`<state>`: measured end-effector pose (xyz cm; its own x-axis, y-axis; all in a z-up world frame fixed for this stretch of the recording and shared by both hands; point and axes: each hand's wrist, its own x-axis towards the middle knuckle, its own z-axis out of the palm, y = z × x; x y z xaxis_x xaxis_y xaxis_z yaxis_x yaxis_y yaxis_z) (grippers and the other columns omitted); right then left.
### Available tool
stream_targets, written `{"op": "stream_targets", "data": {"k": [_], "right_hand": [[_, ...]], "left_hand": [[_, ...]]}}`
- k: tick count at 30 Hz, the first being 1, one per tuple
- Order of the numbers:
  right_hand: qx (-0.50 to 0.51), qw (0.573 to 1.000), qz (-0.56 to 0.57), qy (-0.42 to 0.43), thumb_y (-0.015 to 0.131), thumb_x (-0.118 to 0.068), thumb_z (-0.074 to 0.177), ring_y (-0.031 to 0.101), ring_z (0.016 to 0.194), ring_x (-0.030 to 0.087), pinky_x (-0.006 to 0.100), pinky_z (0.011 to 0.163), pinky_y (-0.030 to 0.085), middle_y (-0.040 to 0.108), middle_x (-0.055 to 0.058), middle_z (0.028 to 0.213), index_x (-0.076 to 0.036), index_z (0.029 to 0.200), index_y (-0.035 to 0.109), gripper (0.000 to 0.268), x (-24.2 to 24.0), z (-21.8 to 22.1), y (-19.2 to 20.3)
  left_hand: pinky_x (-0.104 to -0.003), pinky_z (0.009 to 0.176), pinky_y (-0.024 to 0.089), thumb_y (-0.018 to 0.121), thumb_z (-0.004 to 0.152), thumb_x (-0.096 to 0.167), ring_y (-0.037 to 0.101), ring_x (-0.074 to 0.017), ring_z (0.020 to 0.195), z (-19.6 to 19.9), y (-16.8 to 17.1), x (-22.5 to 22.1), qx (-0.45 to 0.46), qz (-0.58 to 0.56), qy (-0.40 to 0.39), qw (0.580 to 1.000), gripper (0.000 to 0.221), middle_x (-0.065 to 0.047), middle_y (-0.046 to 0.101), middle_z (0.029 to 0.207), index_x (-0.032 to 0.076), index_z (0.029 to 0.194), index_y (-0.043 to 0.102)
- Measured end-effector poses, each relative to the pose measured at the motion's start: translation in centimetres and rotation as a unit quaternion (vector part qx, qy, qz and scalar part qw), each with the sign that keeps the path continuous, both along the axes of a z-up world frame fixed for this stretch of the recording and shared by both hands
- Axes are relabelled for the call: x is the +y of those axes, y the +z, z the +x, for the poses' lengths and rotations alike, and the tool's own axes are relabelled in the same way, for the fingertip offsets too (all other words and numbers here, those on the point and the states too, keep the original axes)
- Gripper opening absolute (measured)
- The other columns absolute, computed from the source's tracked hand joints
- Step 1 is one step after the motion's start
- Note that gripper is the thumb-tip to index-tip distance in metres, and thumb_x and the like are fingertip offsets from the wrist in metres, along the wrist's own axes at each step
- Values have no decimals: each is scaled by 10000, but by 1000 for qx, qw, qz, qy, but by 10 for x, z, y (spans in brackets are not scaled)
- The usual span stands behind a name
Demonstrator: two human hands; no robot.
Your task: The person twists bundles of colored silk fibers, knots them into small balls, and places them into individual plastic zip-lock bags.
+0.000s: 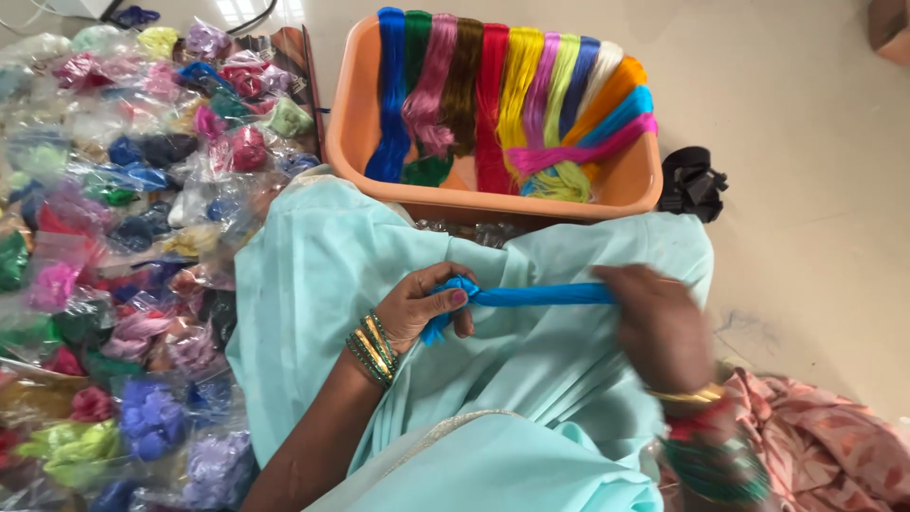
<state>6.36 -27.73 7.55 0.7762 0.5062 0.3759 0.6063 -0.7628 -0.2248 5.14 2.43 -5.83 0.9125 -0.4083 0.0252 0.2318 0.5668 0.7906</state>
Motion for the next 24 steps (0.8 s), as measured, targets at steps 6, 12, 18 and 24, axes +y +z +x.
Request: {"op": "stream_targets", "data": {"k": [6, 12, 18, 24], "right_hand": [[67, 960, -90, -258, 650, -87, 829, 682, 1051, 346, 458, 888, 540, 716, 127, 1161, -216, 1266, 716, 461, -118, 3, -11], [216, 941, -181, -188, 755, -240, 780, 654, 1053, 371, 464, 885, 530, 471, 120, 1520, -261, 1456, 546, 708, -150, 27, -21], [211, 971, 112, 33, 680, -28, 769, 574, 1306, 352, 478, 929, 492, 450, 130, 1615, -190, 1469, 493, 743, 4, 5, 21], [267, 952, 80, 125, 707, -69, 807, 659, 1131, 344, 425, 952, 516, 666, 151, 1209, -177, 1477, 475, 717, 97, 9, -3]], "left_hand": [[-334, 717, 581, 718, 972, 243, 729, -205, 748, 6, 4, -4, -20, 35, -39, 998, 348, -118, 738, 824, 2, 1202, 620], [-339, 742, 585, 739, 952, 215, 734, -206, 784, 9, 0, -3, -7, 16, -40, 999, 348, -109, 733, 845, 9, 1205, 617], [-343, 762, 580, 775, 921, 185, 732, -220, 782, 6, 1, -3, 0, 6, -15, 1000, 361, -98, 720, 849, 12, 1195, 616], [-344, 780, 576, 777, 894, 160, 735, -225, 788, 1, 4, -1, 3, 5, 2, 1000, 351, -78, 720, 904, 20, 1167, 607]]}}
